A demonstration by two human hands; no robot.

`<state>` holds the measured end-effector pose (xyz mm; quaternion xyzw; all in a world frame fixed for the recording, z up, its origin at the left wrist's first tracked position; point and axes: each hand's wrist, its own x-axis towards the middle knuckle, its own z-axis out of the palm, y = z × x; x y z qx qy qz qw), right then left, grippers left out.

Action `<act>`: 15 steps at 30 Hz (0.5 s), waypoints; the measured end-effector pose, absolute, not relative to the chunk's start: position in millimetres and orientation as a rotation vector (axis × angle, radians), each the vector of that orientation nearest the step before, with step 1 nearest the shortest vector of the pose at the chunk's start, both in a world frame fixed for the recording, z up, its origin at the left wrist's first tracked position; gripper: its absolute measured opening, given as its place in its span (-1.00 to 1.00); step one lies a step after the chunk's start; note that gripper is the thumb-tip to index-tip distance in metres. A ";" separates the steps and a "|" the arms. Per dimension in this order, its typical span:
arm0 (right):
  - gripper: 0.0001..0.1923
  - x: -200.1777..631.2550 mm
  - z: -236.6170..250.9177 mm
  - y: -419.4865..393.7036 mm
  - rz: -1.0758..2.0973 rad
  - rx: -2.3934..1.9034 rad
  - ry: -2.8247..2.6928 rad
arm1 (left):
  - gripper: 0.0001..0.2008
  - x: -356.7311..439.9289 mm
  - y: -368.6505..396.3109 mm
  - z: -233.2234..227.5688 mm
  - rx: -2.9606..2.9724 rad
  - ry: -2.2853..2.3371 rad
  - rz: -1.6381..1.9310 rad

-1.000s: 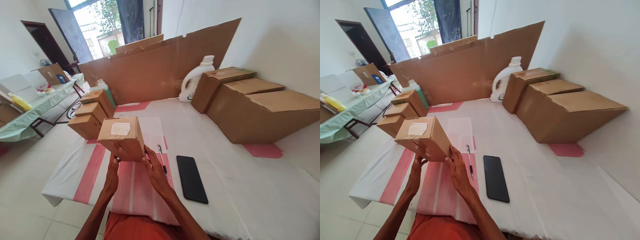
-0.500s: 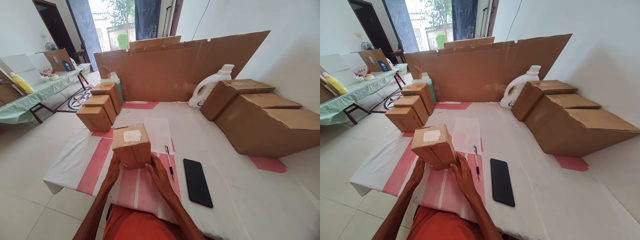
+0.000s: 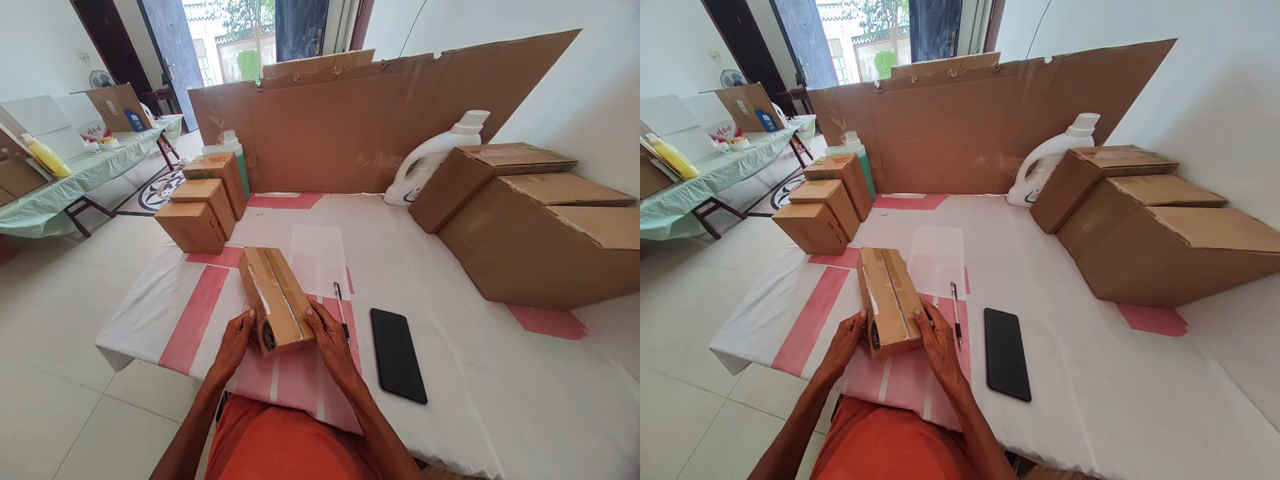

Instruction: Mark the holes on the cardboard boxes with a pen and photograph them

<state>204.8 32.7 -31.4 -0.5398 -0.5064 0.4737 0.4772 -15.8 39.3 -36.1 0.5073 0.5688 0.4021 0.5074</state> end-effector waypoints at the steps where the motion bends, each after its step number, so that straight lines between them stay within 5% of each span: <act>1: -0.35 204.4 -34.6 30.0 1.168 -1.316 -1.217 | -0.41 -18.3 38.5 -38.7 1.245 1.401 0.968; 8: 0.02 205.4 -64.5 5.3 1.114 -1.378 -1.264 | -0.18 -41.3 43.6 -40.4 1.716 1.591 1.032; 15: -0.36 213.1 -61.8 1.8 1.027 -1.375 -1.277 | -0.41 -47.5 72.6 -27.5 2.599 1.474 0.578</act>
